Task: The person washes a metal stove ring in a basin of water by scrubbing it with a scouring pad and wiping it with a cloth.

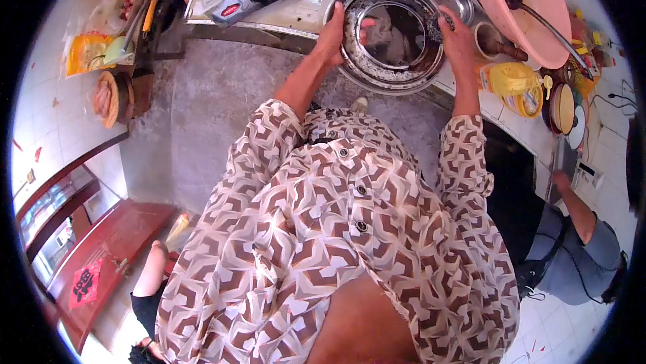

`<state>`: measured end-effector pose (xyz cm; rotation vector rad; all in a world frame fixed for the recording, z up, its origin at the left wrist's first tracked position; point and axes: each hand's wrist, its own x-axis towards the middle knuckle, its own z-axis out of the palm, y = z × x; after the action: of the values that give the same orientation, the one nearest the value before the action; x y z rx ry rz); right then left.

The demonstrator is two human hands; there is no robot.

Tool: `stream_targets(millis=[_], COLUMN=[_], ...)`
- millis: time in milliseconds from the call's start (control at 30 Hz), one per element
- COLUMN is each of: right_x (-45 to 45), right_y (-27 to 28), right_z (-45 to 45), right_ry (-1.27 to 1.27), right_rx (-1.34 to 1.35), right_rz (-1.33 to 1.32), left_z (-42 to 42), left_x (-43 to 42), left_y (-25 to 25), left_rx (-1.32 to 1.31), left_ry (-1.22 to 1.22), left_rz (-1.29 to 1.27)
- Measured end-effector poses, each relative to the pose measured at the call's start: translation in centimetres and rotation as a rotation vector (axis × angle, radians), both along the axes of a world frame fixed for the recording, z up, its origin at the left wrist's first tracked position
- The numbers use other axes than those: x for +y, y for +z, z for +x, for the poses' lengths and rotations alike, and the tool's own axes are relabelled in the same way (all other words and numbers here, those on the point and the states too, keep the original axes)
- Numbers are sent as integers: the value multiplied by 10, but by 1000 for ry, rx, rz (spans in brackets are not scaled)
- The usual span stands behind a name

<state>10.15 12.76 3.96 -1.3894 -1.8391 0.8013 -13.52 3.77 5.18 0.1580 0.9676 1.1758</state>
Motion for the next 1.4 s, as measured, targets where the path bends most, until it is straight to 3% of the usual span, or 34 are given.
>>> stream_targets(millis=[67, 200, 500, 600, 633, 733, 767, 867, 967, 1067, 1167, 1267, 1367, 1400], right_x=[2, -20, -20, -42, -51, -48, -35, 7, 0, -28, 7, 39, 18, 8], right_y=[-4, 48, -33, -25, -16, -20, -23, -26, -15, 0, -17, -30, -18, -19], right_z=[-8, -49, -121, -133, -137, -131, -125, -107, -113, -138, -122, -93, -117, -134], right_ry=[-31, -15, -84, 22, 127, 351, 396, 52, -92, 329, 198, -102, -179, -59], right_rx=[80, 143, -42, -22, -32, 37, -28, -149, -126, 18, -42, -150, -160, -92], right_rz=[127, -117, 94, -29, 16, 107, 191, 371, 207, 395, 424, 486, 420, 442], left_z=[7, 8, 7, 7, 14, 17, 15, 7, 22, 29, 25, 29, 31, 34], left_x=[-3, -4, -10, -14, -13, -17, -13, -14, -9, -4, -6, -7, -2, -1], left_y=[-4, -25, -60, -55, -51, -28, -51, -61, -29, -27, -33, -15, -13, -10], left_rx=[-13, -14, -150, -118, -58, -123, -107, -119, -16, 45, 131, 139, 266, 335], left_ry=[101, 58, 73, 16, 139, 92, 116, -59, 45, 130, 40, 10, 69, 112], left_rz=[-20, -64, -25, -51, -122, -110, -109, 82, -42, -109, -55, 5, -43, -63])
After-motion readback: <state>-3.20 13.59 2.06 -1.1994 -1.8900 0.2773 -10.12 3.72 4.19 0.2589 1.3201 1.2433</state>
